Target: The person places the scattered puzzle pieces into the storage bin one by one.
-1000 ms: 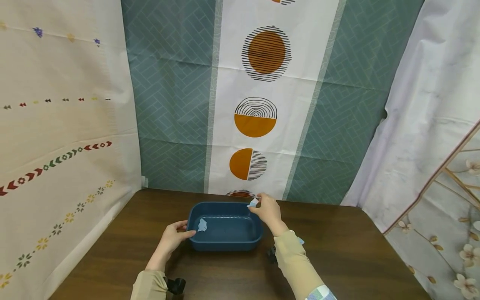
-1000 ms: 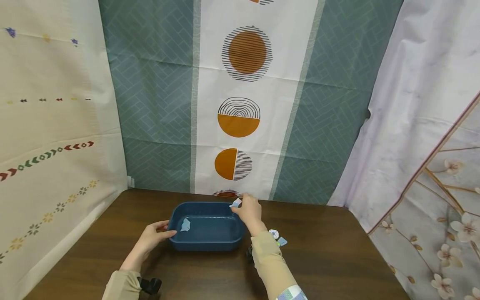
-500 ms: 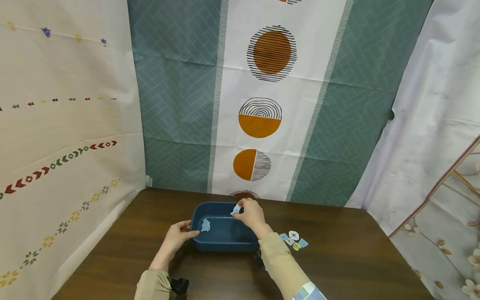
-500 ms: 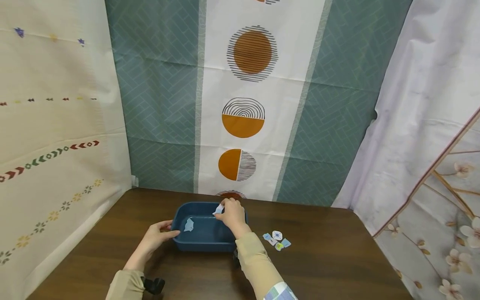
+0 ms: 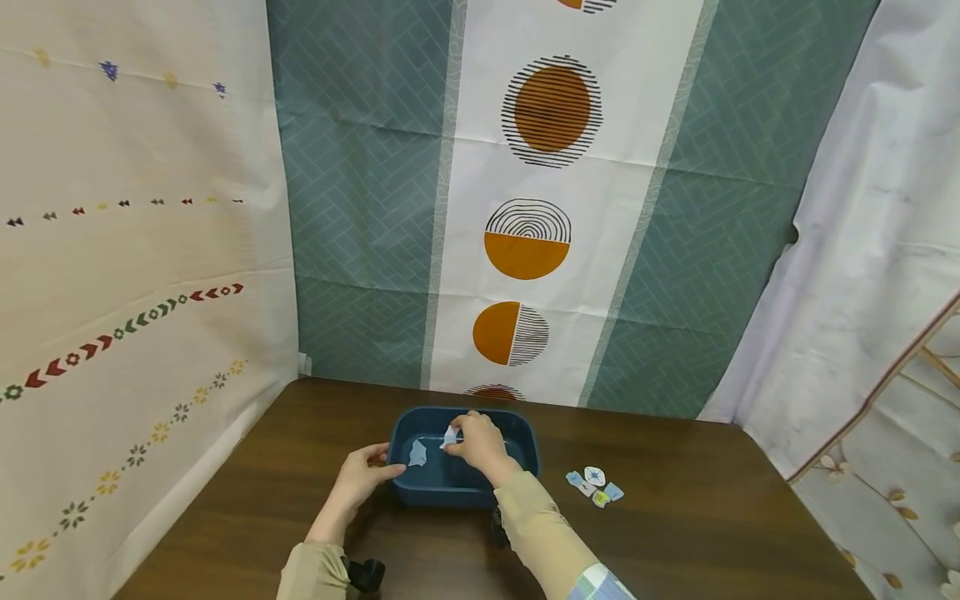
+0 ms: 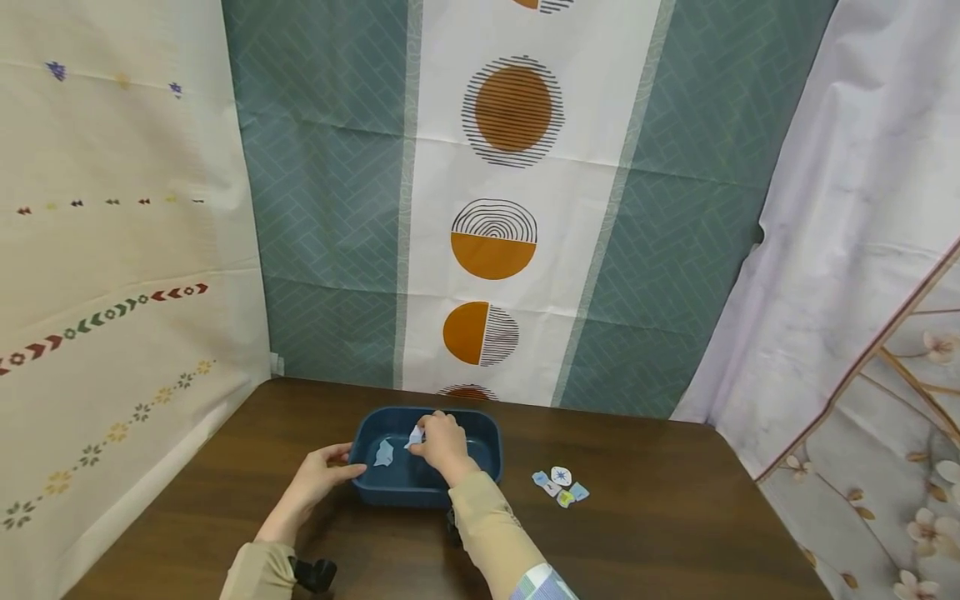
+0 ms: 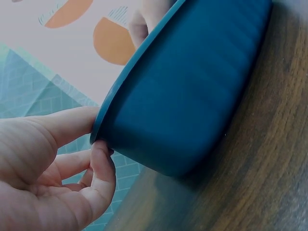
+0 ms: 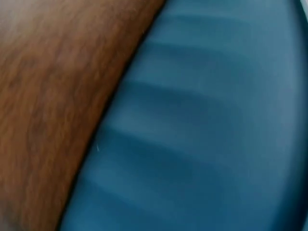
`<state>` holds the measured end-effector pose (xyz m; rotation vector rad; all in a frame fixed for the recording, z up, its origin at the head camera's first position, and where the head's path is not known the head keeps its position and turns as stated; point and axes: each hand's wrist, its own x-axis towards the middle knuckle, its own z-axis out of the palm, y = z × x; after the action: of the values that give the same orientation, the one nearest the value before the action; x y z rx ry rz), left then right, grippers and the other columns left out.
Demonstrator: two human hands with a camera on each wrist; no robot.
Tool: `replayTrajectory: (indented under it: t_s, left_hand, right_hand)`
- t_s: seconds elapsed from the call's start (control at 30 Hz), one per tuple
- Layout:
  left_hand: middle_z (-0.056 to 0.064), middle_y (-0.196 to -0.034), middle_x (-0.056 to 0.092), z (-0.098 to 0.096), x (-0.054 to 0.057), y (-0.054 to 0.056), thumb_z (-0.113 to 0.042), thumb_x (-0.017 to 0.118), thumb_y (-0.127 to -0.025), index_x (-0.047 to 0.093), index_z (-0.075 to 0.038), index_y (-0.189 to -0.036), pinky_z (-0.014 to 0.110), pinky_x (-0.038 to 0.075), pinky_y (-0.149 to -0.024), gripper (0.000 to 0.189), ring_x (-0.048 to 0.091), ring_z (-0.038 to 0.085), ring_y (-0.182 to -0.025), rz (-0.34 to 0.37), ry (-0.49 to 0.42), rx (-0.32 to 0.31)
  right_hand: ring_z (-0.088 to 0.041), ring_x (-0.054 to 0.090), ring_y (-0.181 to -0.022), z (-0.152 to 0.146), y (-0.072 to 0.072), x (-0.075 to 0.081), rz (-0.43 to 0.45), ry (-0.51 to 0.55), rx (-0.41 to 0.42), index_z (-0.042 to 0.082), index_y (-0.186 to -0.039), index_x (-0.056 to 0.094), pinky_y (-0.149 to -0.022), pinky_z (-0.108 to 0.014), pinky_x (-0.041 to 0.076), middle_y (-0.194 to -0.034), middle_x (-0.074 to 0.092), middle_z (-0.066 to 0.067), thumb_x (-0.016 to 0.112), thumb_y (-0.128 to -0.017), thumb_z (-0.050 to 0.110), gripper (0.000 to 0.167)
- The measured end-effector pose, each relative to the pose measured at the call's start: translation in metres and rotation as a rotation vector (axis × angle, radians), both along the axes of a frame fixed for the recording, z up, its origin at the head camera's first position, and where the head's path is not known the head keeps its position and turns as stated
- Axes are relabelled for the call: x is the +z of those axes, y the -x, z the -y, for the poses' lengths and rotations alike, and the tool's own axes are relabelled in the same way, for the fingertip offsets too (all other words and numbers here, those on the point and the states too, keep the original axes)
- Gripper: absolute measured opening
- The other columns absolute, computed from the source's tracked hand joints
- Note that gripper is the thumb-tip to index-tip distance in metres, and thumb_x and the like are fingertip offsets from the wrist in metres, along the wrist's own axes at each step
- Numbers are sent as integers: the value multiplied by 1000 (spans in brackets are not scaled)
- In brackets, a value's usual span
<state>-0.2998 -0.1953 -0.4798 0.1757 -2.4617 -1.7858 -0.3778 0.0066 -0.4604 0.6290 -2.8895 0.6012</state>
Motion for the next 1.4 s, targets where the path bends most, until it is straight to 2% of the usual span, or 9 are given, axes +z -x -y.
replayTrajectory:
  t_s: [0.2,0.43,0.63,0.77,1.07,1.4]
  left_hand:
    - [24,-108,60,-1,0,-1,-8,76,-81,56,12,-128,37,53,-80,54,60,25,-90,15,13,7]
    - [24,-110,60,0,3,-3,-7,76,-81,56,12,-128,32,48,-74,54,55,25,-92,6,-2,-4]
    - [24,-111,59,1,3,-2,-7,76,-82,55,12,-129,31,49,-73,55,57,19,-81,12,-5,-5]
    - [24,-110,59,1,3,-3,-6,74,-83,55,12,-129,31,49,-73,53,57,18,-79,15,-13,-6]
    - [23,-110,59,0,1,-3,-7,75,-83,56,11,-128,32,49,-75,51,54,25,-92,15,-6,-5]
    - [23,-105,60,0,-2,0,-4,74,-82,57,13,-126,29,48,-72,50,54,23,-88,0,-18,1]
  right_hand:
    - [-24,58,-90,10,-1,-7,11,-30,25,5,-110,72,-82,-42,54,-102,65,-10,81,-80,25,37]
    - [-27,60,-98,19,0,-14,41,-99,53,4,-113,71,-87,-42,53,-105,65,-11,80,-82,24,38]
    - [-28,59,-106,23,0,-16,77,-155,64,7,-118,70,-90,-42,52,-113,64,-10,77,-85,24,38]
    - [-28,58,-106,25,0,-16,92,-169,64,7,-119,69,-89,-42,52,-114,64,-11,76,-85,24,38]
    - [-26,54,-103,27,3,-21,103,-201,50,8,-118,68,-90,-40,51,-113,61,-11,75,-86,25,37]
    - [-28,54,-106,28,4,-22,80,-190,59,7,-123,65,-91,-41,50,-117,61,-12,75,-86,23,41]
